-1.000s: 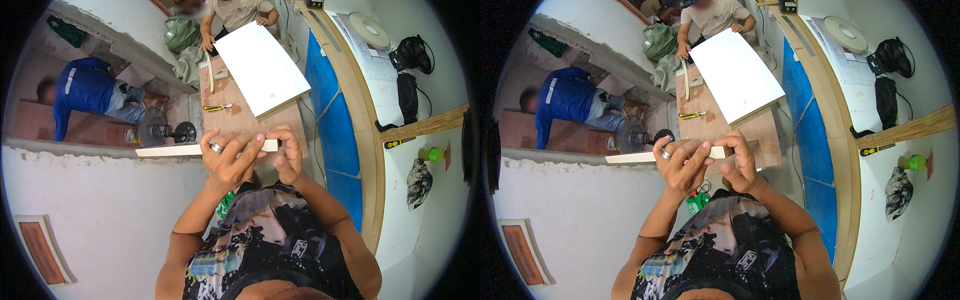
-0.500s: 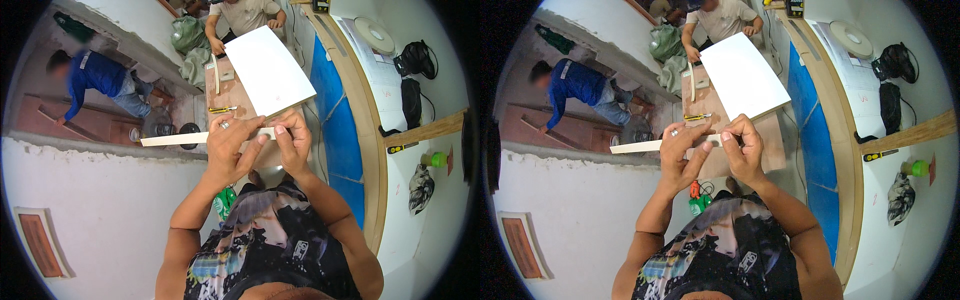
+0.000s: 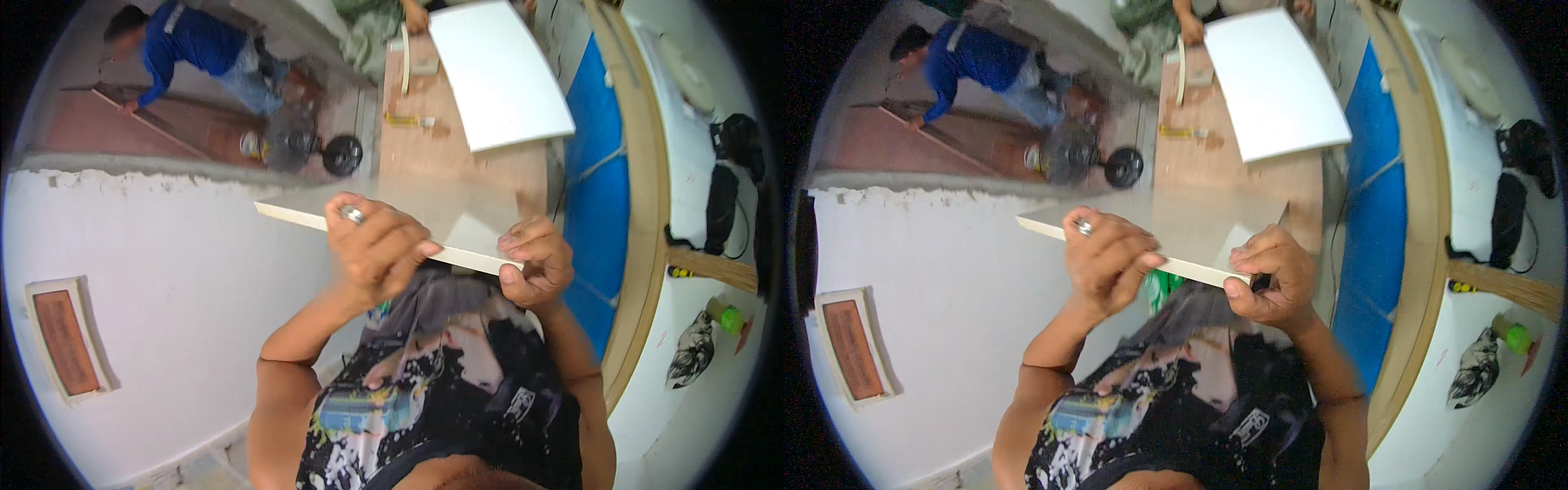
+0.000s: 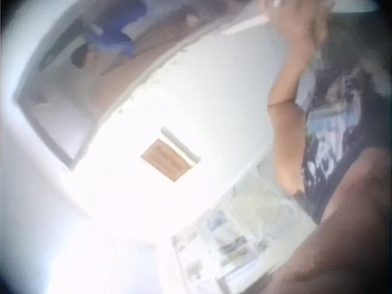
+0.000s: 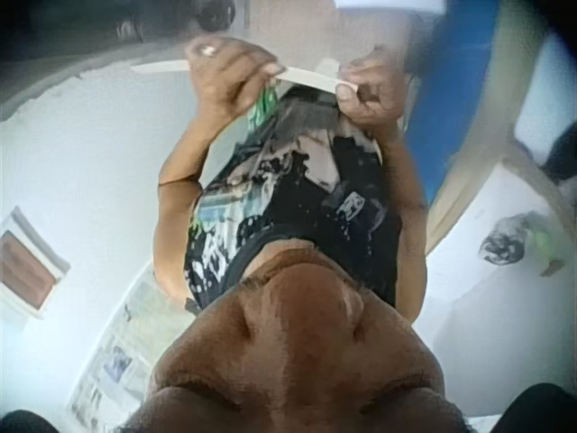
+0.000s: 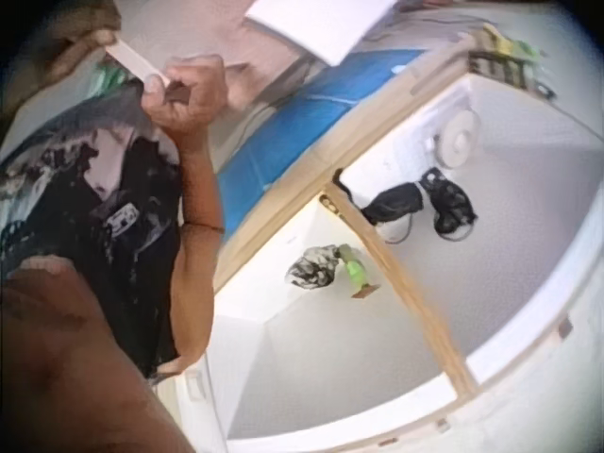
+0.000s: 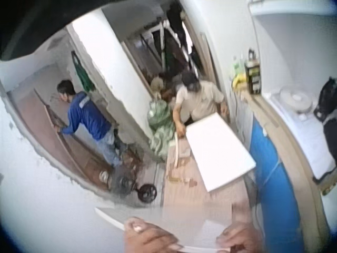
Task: The person assembles a white curved cabinet door by applying a thin wooden strip to its edge. They use a utility knife to cut the strip and a small block to press it into place, working alongside another person in a room under renovation.
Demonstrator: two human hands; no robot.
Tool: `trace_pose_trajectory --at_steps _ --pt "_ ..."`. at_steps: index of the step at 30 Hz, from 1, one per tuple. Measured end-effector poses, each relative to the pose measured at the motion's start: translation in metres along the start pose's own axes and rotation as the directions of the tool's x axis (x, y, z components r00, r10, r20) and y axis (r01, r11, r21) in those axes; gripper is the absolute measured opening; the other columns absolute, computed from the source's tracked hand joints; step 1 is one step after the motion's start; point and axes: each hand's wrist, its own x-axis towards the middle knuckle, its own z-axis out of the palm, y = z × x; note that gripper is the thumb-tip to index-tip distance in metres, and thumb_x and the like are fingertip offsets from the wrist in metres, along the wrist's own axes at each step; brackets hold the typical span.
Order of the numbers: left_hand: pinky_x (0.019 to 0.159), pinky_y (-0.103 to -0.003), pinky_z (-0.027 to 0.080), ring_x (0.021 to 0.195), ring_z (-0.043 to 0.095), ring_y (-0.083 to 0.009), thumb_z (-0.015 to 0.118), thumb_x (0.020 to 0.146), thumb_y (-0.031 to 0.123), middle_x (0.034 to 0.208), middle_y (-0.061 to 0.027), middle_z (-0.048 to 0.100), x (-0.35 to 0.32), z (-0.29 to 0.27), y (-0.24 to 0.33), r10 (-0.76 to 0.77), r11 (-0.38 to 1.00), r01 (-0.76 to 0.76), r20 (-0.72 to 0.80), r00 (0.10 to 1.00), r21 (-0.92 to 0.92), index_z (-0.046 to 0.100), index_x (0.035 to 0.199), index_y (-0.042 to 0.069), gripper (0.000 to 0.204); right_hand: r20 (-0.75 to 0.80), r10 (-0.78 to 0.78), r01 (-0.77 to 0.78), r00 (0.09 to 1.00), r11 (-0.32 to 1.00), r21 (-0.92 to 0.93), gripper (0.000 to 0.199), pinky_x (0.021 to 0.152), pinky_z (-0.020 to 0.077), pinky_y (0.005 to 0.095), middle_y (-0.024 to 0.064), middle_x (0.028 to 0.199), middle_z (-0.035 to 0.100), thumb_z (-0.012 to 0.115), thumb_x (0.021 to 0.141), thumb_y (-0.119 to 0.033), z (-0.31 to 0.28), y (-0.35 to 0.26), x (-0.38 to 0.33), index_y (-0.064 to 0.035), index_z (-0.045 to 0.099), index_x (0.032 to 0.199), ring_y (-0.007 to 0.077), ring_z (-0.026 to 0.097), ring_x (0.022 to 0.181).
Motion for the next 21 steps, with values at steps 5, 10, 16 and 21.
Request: trace_pose_trajectory --at_steps 5,10,16,21 --pt "0.085 -0.038 0.026 0.062 0.055 -0.0143 0.073 0.077 0.035 0.074 -0.0001 0.065 -0.037 0.006 0.010 -0.037 0.998 0.036 -0.004 0.999 -0.057 0.068 0.075 0.012 0.023 0.077 0.051 -0.064 0.996 0.982 0.179 0.033 0.060 0.0462 0.0325 0.0070 0.083 0.059 0.082 0.067 -0.023 0.004 -0.007 -0.022 -0.0085 0.056 0.083 0.0199 0.056 0.068" --pt "0.085 -0.039 0.026 0.059 0.055 -0.0139 0.072 0.078 0.040 0.070 -0.0002 0.065 -0.058 0.011 0.014 -0.082 0.994 0.076 -0.063 0.995 -0.080 0.069 0.072 0.012 0.028 0.184 0.066 -0.112 0.981 0.961 0.253 0.030 0.061 0.0446 0.0320 0.0062 0.084 0.056 0.080 0.067 -0.020 0.007 -0.008 -0.030 -0.0090 0.055 0.080 0.0177 0.052 0.067" --pt "0.084 -0.038 0.027 0.060 0.057 -0.0144 0.074 0.076 0.040 0.071 0.0002 0.065 -0.058 0.009 0.017 -0.103 0.991 0.098 -0.056 0.993 -0.089 0.069 0.071 0.013 0.029 0.256 0.114 -0.175 0.960 0.958 0.229 0.021 0.058 0.0459 0.0330 0.0071 0.082 0.056 0.073 0.067 -0.014 0.004 -0.019 -0.022 -0.0079 0.055 0.075 0.0191 0.053 0.064" --pt "0.082 -0.038 0.028 0.061 0.057 -0.0153 0.073 0.078 0.039 0.072 -0.0013 0.066 -0.054 0.010 0.016 -0.081 0.991 0.076 -0.037 0.996 -0.110 0.069 0.071 0.011 0.029 0.205 0.067 -0.104 0.977 0.979 0.175 0.017 0.056 0.0459 0.0342 0.0068 0.078 0.055 0.070 0.068 -0.009 0.006 -0.024 -0.023 -0.0066 0.054 0.073 0.0197 0.053 0.061"
